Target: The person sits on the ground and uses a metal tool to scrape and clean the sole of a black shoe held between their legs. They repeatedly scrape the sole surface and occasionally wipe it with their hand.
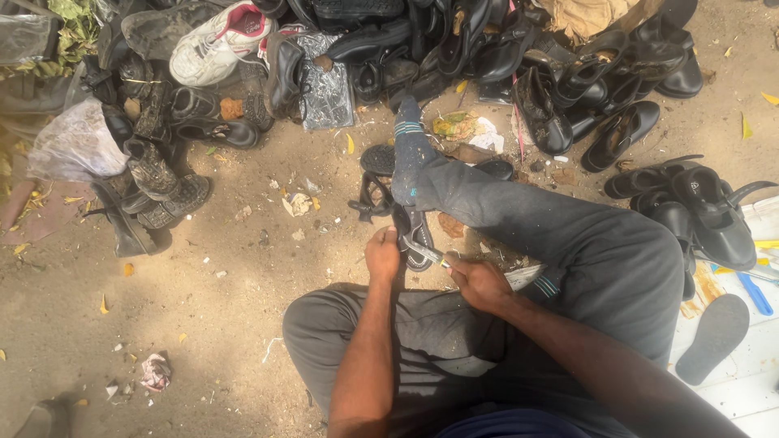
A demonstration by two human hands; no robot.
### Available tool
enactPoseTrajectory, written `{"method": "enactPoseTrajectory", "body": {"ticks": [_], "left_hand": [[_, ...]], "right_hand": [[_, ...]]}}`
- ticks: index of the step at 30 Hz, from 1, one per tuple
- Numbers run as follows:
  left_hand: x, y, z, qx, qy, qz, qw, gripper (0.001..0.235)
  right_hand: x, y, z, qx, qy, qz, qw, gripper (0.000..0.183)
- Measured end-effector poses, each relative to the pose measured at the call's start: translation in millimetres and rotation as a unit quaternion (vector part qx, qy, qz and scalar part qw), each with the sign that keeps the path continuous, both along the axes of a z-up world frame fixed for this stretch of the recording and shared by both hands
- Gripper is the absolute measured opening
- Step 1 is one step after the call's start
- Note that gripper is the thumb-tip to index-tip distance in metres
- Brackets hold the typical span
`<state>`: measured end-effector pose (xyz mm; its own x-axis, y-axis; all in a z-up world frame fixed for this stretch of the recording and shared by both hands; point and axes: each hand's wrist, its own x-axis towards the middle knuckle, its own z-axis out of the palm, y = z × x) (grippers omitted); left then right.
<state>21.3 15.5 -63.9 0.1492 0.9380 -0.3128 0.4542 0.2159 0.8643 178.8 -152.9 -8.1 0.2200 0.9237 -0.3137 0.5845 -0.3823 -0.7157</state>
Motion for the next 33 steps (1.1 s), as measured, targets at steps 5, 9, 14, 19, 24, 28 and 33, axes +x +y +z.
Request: {"method": "enactPoseTrajectory", "body": {"ticks": [5, 9, 14, 19, 24, 28, 33], "left_hand": [[-4.8, -17.9, 35.3, -0.067, -0.082, -0.067, 0.992, 0.077], [-0.6, -19.3, 42.0, 0.097, 0.066, -0.080, 0.990, 0.053], [4.0, -9.1, 28.1, 0.183, 0.087, 0.091, 0.975, 0.032], [-31.5, -23.7, 66.6, 0.191, -0.007, 0.278, 0.941, 0.026], [-19.1, -74.2, 108.5, 0.462, 0.065, 0.067, 0.882, 0.049], [16.5, -146.8, 112.1, 0.459, 0.025, -0.174, 0.871, 0.042], [13.4, -163.1, 116.0, 0.497, -0.055, -0.278, 0.820, 0.044]], "right_hand": [[8.7, 24.6, -2.2, 0.099, 0.016, 0.004, 0.995, 0.039], [25.7, 28.3, 2.3, -0.017, 0.075, -0.005, 0.997, 0.043], [32.3, -2.0, -15.7, -0.016, -0.002, 0.015, 1.000, 0.043], [24.5, -20.0, -14.3, 0.045, -0.023, 0.035, 0.998, 0.040], [10.0, 19.3, 37.2, -0.002, 0.363, -0.203, 0.909, 0.045], [18.9, 41.5, 47.7, -0.004, 0.438, -0.132, 0.889, 0.051], [71.9, 33.5, 75.2, -0.020, 0.180, -0.005, 0.983, 0.061]]}}
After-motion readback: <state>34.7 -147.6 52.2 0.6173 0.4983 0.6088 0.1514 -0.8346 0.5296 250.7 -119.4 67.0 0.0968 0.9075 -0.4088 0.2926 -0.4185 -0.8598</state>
